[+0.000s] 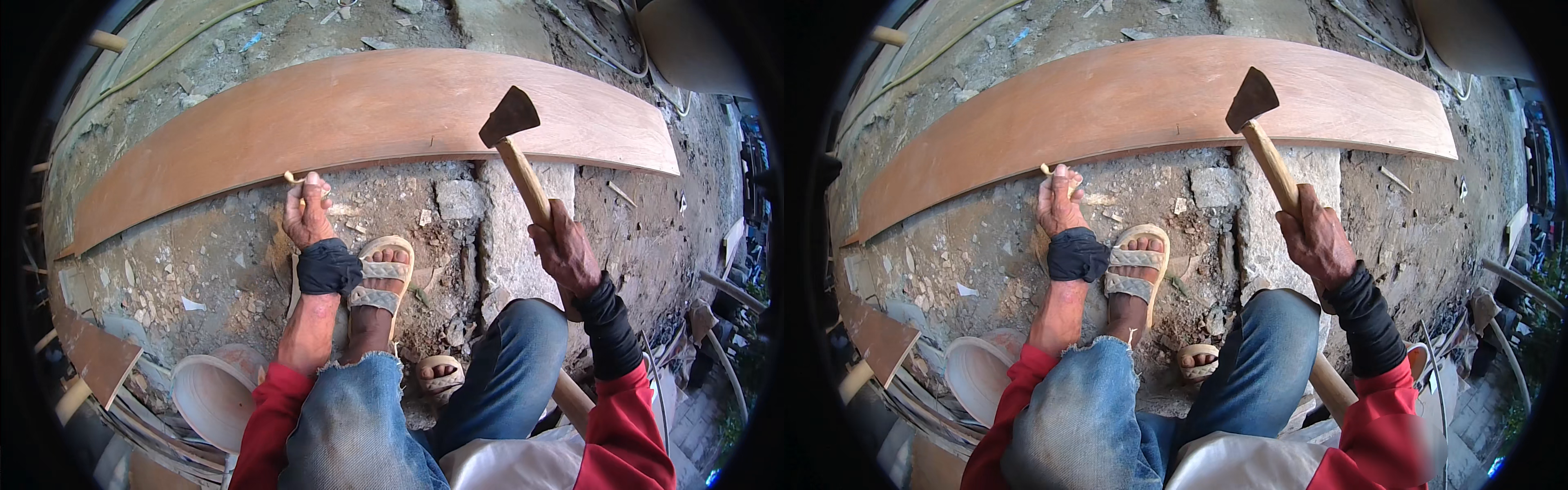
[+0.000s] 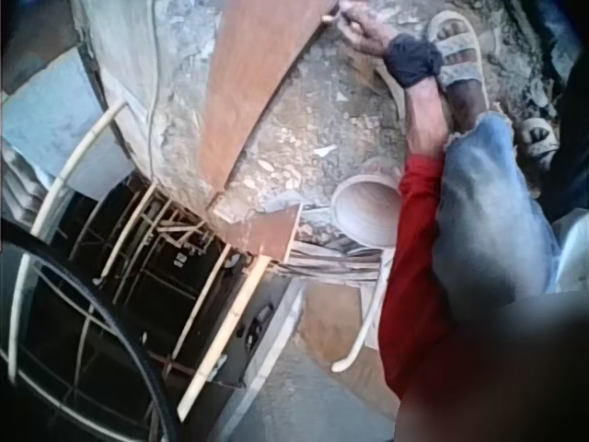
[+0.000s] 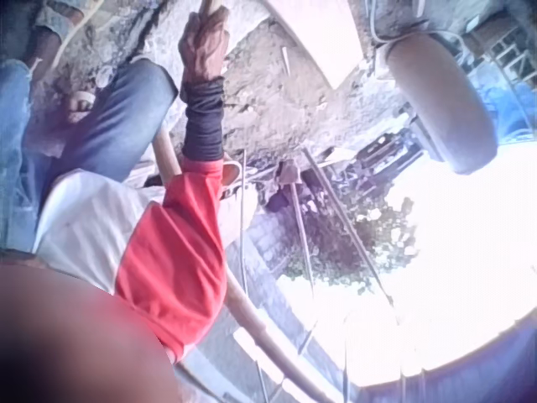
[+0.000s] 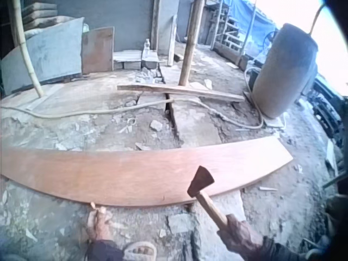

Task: The person uses a chisel and hammer to carve and shape a wooden plank. They repeatedly strike the chisel to remove wood shavings and occasionally wipe the plank with a cloth.

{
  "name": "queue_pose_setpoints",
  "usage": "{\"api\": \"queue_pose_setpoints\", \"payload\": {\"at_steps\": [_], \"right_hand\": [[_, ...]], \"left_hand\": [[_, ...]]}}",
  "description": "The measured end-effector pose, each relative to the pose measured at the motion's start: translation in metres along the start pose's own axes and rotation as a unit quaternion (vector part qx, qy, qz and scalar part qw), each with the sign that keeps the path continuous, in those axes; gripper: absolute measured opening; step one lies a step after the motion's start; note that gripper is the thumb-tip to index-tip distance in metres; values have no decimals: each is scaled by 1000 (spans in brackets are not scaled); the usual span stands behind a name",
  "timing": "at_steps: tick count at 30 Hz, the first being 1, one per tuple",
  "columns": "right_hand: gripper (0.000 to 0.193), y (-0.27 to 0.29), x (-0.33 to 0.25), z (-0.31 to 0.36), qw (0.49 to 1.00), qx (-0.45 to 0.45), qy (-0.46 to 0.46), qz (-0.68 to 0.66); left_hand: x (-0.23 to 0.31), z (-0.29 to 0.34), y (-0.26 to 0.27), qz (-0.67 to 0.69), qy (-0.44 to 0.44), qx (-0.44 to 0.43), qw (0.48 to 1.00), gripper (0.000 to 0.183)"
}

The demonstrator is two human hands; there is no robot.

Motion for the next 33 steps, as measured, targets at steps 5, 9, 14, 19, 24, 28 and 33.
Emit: {"api": "queue_pose_setpoints", "payload": {"at_steps": [5, 9, 14, 19, 24, 28, 33], "right_hand": [[22, -6, 10, 4, 990, -54, -92, -96], [24, -14, 4, 7, 979, -89, -131, -126], [27, -12, -20, 0, 999, -50, 21, -5], [42, -14, -39, -11, 967, -65, 203, 136], [59, -20, -56, -32, 834, -19, 457, 307], [52, -31, -56, -72, 772, -10, 524, 361], [52, -53, -36, -107, 820, -88, 363, 434]], "left_hand": [[-39, -25, 47, 223, 134, 107, 960, 74], [-57, -57, 24, 351, 184, -27, 918, 115], [-62, -72, 3, 451, 168, -75, 873, 107], [-60, -79, -7, 459, 154, -126, 866, 107], [-69, -80, -4, 446, 160, -93, 876, 104], [-71, -84, -5, 424, 139, -82, 891, 109], [-80, -85, -1, 414, 186, -20, 891, 110]]}}
Point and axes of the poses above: each hand's wrist, its own z-axis away from the middle knuckle, its own y-axis out of the back of the hand, x = y × z, the point moved 6 cm from there along -z, towards the middle knuckle, and after that the axes turned 2 degrees about -y, right-handed, at the moved point
